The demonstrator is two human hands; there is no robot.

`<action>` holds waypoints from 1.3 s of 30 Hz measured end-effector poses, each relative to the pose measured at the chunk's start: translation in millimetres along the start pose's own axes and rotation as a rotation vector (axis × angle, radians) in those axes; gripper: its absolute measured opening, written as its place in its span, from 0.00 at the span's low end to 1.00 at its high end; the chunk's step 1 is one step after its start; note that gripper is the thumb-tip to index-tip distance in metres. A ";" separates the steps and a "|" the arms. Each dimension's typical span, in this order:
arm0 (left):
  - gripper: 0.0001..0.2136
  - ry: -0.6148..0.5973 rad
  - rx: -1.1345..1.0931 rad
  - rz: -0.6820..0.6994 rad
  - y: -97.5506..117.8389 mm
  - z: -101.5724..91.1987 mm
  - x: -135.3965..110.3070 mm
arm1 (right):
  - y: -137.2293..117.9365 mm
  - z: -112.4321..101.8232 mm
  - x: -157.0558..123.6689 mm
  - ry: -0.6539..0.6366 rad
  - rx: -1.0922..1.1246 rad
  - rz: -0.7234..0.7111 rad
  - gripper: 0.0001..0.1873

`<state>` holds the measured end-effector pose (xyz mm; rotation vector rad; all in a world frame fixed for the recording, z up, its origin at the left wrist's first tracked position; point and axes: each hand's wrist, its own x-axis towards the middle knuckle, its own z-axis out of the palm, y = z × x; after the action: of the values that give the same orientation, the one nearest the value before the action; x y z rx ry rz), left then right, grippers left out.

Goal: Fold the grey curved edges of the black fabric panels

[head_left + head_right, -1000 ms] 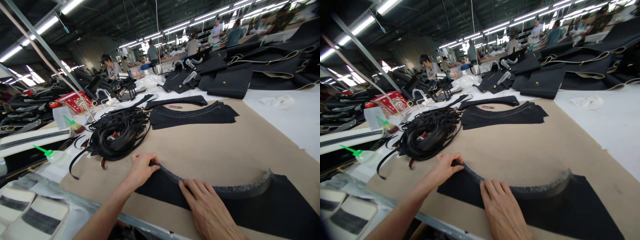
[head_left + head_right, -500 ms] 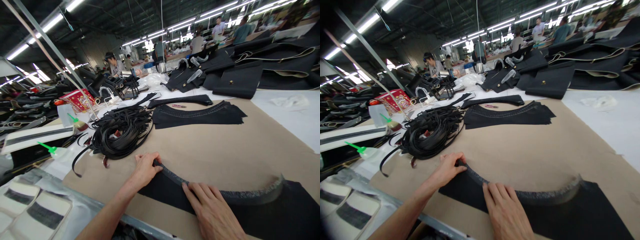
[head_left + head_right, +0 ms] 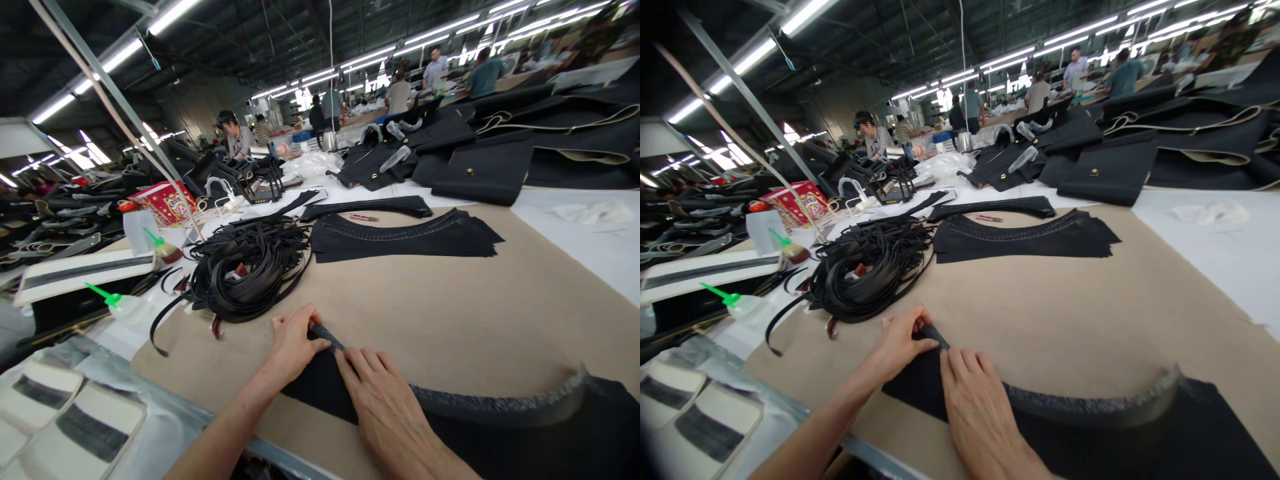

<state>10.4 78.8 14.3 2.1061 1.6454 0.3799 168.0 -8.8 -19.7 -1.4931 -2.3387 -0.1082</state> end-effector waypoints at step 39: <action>0.18 -0.069 0.071 0.417 -20.5 -30.2 7.0 | -11.0 -20.5 35.0 -0.143 0.196 0.347 0.17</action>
<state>-19.3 94.7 29.8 2.4848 1.1901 0.3747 150.4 11.3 12.7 -1.8250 -2.0822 0.3169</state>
